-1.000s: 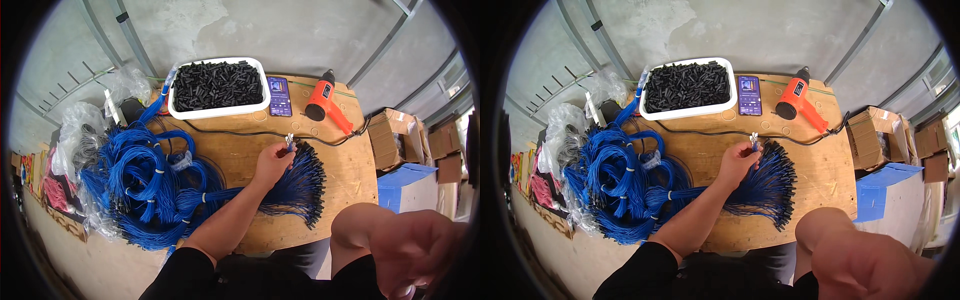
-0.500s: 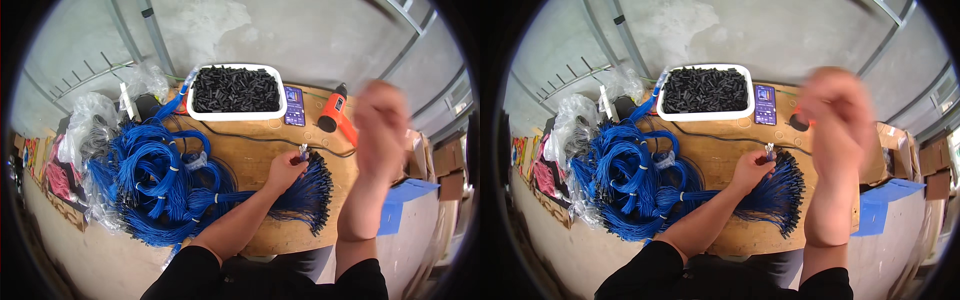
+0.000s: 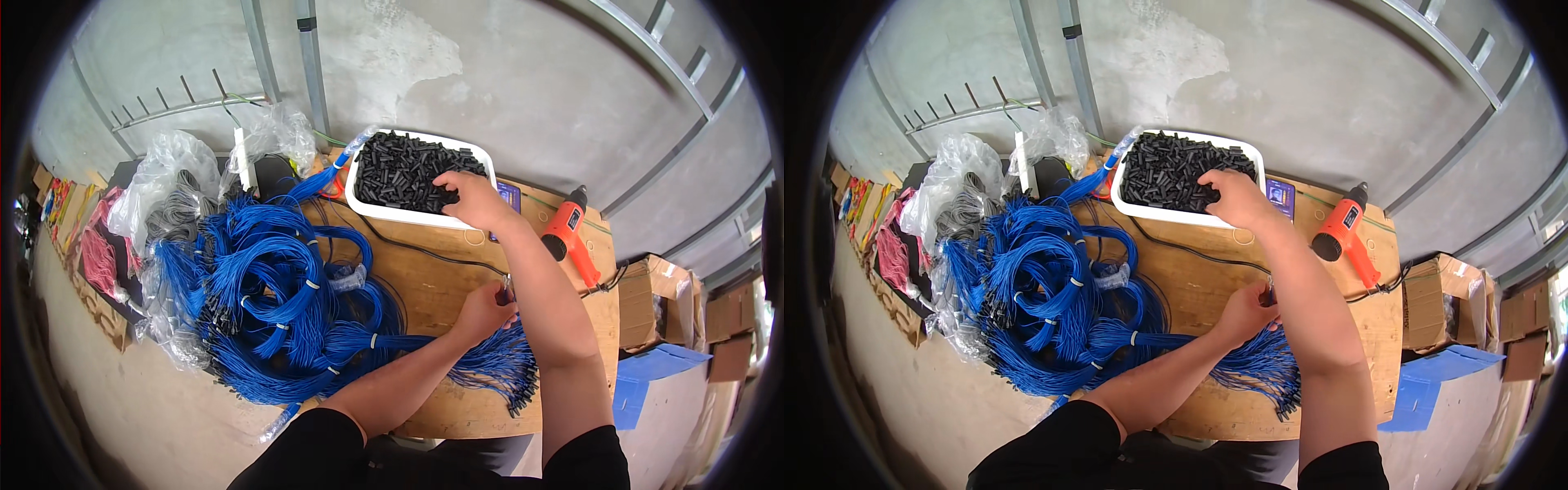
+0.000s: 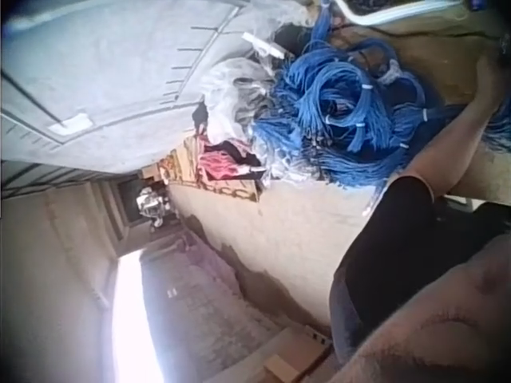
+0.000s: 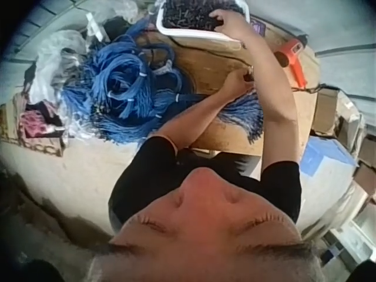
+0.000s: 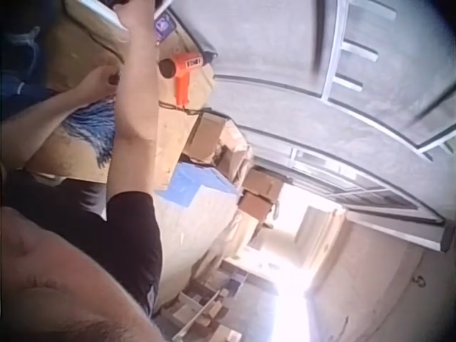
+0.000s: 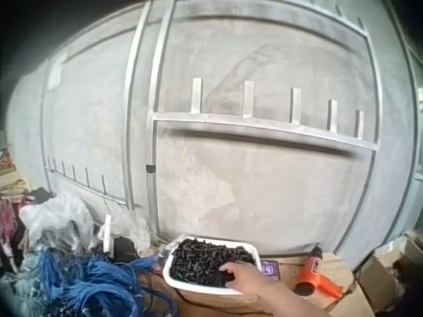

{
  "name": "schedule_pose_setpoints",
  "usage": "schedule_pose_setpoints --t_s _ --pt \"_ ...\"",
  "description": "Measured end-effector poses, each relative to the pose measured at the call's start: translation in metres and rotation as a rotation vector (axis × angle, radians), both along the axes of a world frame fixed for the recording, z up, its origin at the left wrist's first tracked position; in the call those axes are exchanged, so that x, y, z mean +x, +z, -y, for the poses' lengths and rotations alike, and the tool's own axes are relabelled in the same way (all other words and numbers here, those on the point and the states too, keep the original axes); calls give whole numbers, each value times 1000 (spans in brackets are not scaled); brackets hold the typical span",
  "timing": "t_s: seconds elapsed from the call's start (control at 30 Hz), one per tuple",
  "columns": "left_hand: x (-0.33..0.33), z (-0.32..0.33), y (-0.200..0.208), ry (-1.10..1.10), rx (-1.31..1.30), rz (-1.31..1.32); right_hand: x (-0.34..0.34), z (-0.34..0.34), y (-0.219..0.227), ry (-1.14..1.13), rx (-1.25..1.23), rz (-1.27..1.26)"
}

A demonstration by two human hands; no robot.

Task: Placing heat shrink tubing onto the ends of blue electrical cables at a workbench.

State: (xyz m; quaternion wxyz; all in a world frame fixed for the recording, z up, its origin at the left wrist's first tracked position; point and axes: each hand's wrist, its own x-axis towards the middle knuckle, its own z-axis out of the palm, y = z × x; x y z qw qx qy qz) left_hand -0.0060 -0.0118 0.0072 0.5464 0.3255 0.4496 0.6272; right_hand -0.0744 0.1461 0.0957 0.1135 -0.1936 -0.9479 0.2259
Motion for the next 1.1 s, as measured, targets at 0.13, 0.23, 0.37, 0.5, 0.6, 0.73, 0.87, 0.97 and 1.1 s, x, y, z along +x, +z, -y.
schedule_pose_setpoints --t_s 0.13,0.23,0.37,0.5,0.6,0.73,0.87,0.97,1.1 --pt "0 -2 -3 16 -13 -67 -13 6 0 -35 -10 -5" --pt "0 -3 -4 39 14 -45 -11 -3 -4 -74 -46 -69" --pt "0 -2 1 34 -41 -54 -6 -13 -1 -227 -294 -124" --pt "-1 -3 -5 23 -54 19 -11 -17 11 -313 -613 -272" --pt "-1 -4 -5 27 -54 27 -9 -26 6 -327 -875 -414" --pt "-4 -2 -2 21 -69 9 -11 -25 5 -329 -1073 -534" --pt "-4 -3 -1 11 -53 26 -7 -36 0 -418 -1324 -650" --pt "-3 1 4 21 -71 12 -7 -43 -5 -465 -1544 -664" --pt "-2 -1 -5 29 -54 36 -6 -39 -4 -491 -1801 -718"
